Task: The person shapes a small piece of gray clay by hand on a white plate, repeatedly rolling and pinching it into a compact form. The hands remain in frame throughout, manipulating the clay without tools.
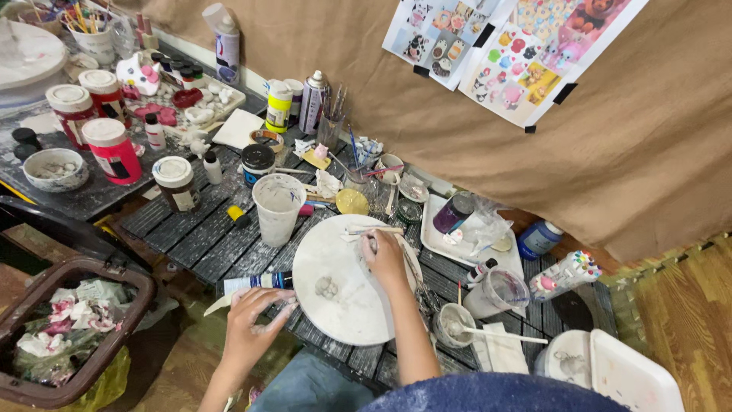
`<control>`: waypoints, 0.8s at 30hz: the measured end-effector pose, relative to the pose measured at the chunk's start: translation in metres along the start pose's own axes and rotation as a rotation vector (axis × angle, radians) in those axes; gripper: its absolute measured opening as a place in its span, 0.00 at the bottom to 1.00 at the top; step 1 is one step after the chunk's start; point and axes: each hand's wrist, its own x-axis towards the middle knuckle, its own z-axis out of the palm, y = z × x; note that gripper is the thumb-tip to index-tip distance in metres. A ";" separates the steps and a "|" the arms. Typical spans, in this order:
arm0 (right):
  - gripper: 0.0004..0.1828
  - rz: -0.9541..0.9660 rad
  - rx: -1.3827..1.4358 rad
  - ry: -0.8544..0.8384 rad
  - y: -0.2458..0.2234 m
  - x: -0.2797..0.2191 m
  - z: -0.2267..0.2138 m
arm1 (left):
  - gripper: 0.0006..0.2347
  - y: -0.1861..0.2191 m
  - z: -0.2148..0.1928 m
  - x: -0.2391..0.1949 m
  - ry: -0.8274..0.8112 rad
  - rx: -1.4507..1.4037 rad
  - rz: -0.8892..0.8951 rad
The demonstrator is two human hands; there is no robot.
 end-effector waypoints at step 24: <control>0.30 -0.077 -0.022 0.184 -0.009 -0.004 -0.031 | 0.10 0.001 -0.011 0.003 0.035 -0.034 -0.053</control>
